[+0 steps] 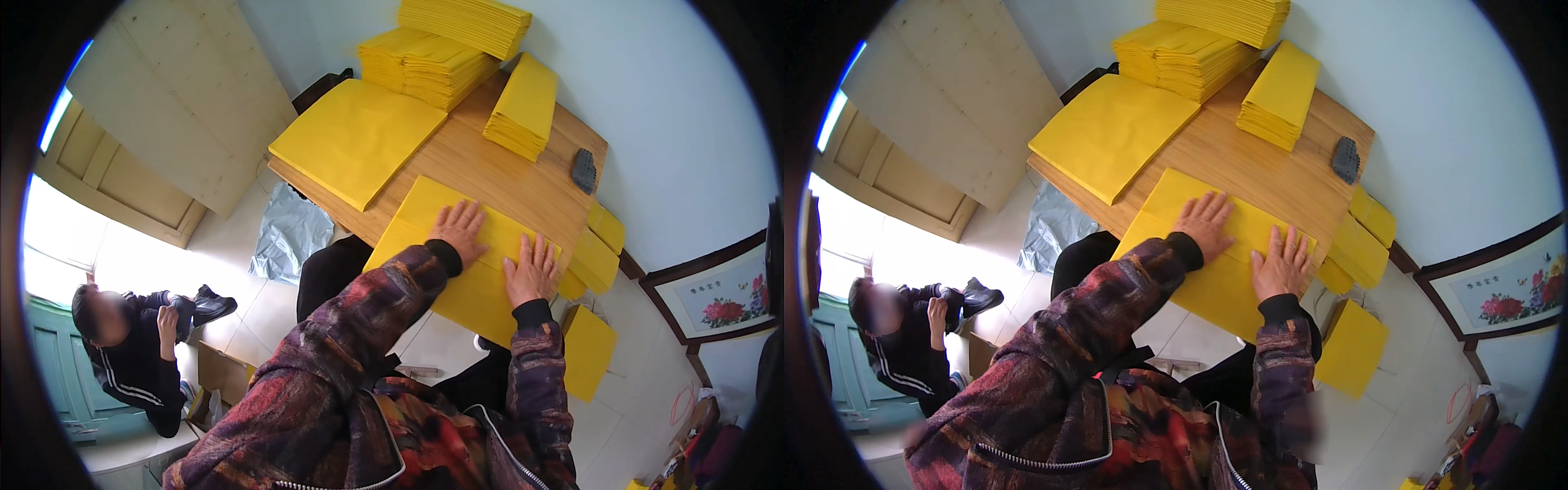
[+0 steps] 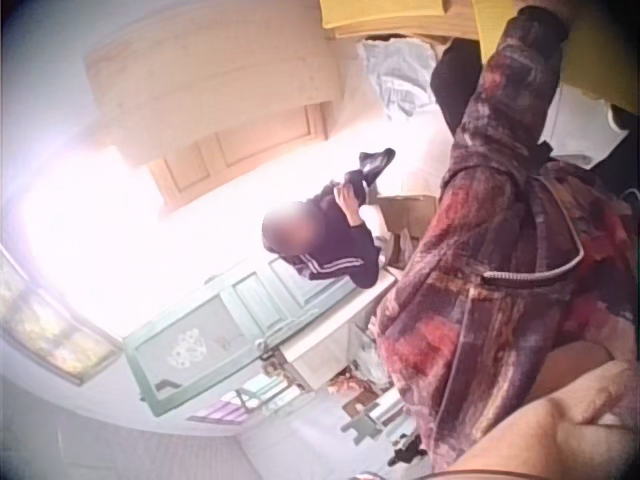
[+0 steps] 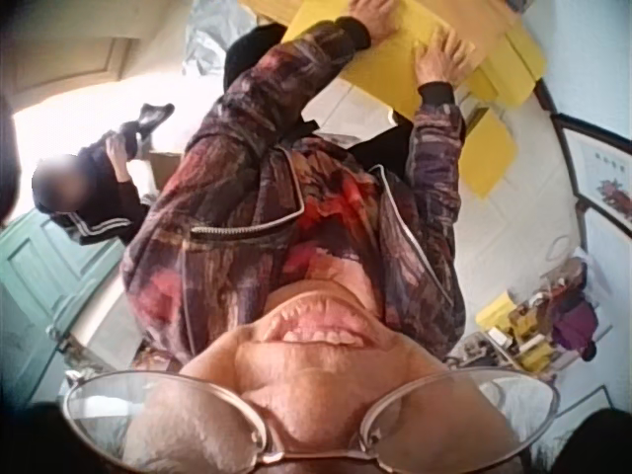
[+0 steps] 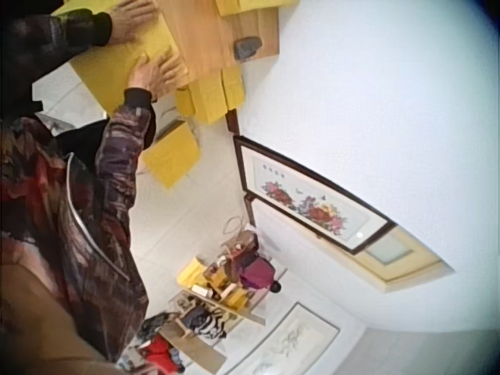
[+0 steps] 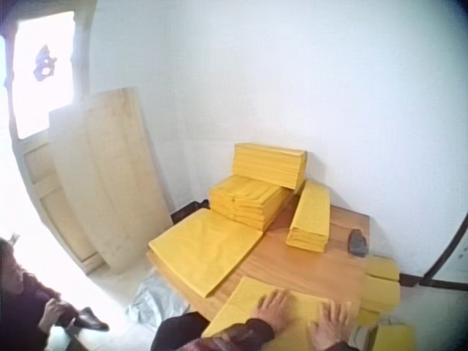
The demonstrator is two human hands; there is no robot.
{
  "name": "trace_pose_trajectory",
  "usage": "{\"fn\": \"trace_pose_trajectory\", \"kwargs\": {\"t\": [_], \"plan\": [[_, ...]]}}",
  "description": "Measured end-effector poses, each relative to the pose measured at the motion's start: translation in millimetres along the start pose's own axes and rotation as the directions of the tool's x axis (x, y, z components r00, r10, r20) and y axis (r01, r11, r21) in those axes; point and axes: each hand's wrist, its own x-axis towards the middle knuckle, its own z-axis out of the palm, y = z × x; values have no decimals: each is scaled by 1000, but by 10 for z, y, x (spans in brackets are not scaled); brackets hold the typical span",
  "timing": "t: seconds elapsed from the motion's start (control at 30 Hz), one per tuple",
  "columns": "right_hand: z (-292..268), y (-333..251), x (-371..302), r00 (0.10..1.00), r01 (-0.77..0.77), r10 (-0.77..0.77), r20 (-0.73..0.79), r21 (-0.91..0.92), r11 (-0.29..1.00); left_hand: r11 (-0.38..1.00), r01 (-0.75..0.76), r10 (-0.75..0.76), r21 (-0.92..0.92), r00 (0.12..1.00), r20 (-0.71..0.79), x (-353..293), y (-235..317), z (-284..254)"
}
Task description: The person folds yellow paper sheets by hand on a wooden table, repeatedly folding each sheet in half and stacking the finished pieces. The process is continuous and repetitive throughout the clip.
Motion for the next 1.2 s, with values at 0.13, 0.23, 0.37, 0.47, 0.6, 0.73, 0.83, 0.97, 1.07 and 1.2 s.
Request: {"fn": "trace_pose_trajectory", "kwargs": {"t": [0.13,0.23,0.37,0.47,0.6,0.73,0.83,0.97,1.07,1.2], "plan": [[-31,18,-5,997,-60,62,48,-44,997,984,170,-166,55,984,-69,29,-549,-144],[-65,2,-1,992,-89,94,81,-67,994,975,217,-209,57,971,-118,-27,-789,-187],[-109,-18,20,987,-107,112,118,-46,993,973,230,-225,36,969,-102,-26,-823,-269],[-159,-49,19,985,-147,146,93,8,989,956,251,-235,154,965,-113,-7,-712,-324],[-60,-495,58,993,100,-88,-84,140,985,990,-64,78,124,990,-117,-5,-306,-158],[38,-641,254,998,65,-61,-27,222,973,995,-33,32,93,999,22,-14,-207,-52],[85,-433,260,998,-55,53,18,184,981,988,-83,87,134,996,-22,-24,-314,-45],[63,130,104,989,-144,147,-17,119,982,985,-125,135,123,988,-76,-12,-378,-9],[-6,469,54,974,-221,226,-14,152,963,983,-124,137,137,986,-92,56,-395,4],[-152,692,-281,960,4,72,-271,272,962,982,-86,100,171,992,-78,183,-386,-8]]}}
